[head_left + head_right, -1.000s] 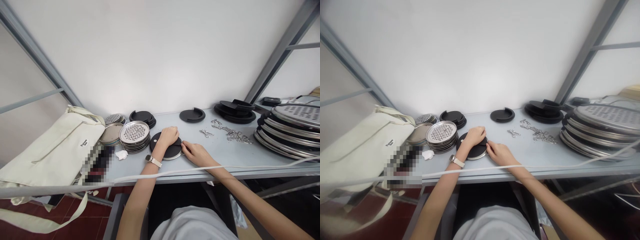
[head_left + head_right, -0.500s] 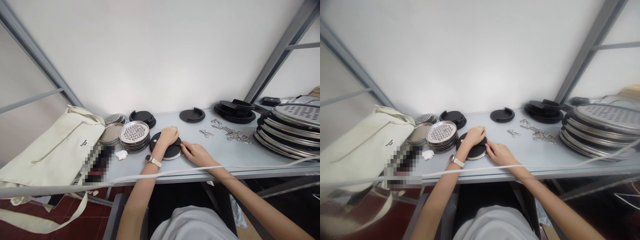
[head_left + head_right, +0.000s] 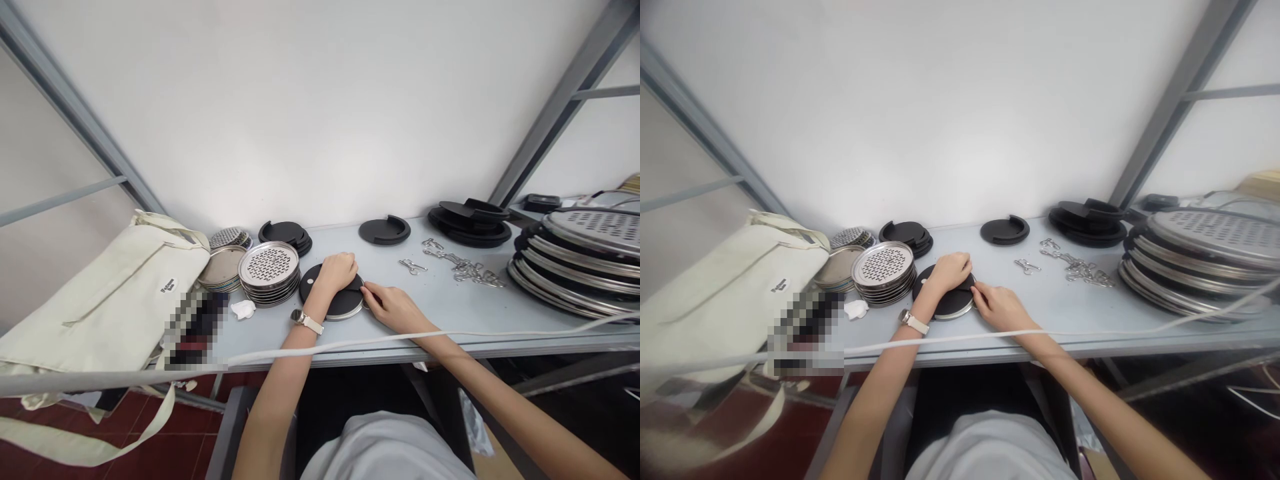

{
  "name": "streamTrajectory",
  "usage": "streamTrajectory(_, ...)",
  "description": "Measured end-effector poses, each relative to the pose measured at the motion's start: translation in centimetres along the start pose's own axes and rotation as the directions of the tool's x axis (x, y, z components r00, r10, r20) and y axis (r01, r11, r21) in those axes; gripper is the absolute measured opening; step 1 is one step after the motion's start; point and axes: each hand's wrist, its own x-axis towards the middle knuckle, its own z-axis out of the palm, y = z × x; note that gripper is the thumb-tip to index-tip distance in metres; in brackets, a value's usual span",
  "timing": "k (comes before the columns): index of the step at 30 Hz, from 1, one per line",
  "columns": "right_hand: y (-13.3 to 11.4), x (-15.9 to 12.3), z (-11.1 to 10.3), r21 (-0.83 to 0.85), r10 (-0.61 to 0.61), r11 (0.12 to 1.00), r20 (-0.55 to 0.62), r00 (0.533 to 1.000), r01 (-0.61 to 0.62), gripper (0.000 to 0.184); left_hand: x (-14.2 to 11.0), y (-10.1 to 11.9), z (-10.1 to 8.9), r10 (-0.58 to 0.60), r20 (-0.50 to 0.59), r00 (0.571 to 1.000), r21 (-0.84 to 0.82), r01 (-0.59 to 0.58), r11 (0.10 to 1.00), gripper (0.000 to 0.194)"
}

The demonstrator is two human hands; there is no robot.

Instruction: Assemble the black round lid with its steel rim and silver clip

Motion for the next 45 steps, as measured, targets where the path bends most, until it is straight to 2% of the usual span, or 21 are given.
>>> streamTrajectory(10, 0.19, -0.01, 0.1, 0.009, -0.034, 0.999, 0.004, 0.999, 0.034, 0.034, -0.02, 0.06, -0.11, -0.009, 0.007, 1.0, 0.002, 0.009, 1.0, 0.026)
streamTrajectory(26, 0.12, 0.14, 0.03, 0.023, 0.03, 0.999, -0.021, 0.999, -0.03, 0.033, -0.07, 0.11, -0.18, -0.014, 0.014, 1.0, -0.002, 0.014, 1.0, 0.026)
streamTrajectory(33, 0.16, -0.02, -0.02, 0.049, -0.034, 0.998, 0.006, 0.999, 0.033, 0.033, -0.06, 0.01, -0.06, 0.006, -0.005, 1.0, 0.008, -0.006, 1.0, 0.026)
streamTrajectory(45, 0.23, 0.1, 0.13, 0.048, 0.014, 0.999, -0.022, 1.0, -0.013, 0.032, 0.02, -0.06, 0.08, 0.01, -0.005, 1.0, 0.008, -0.01, 1.0, 0.025)
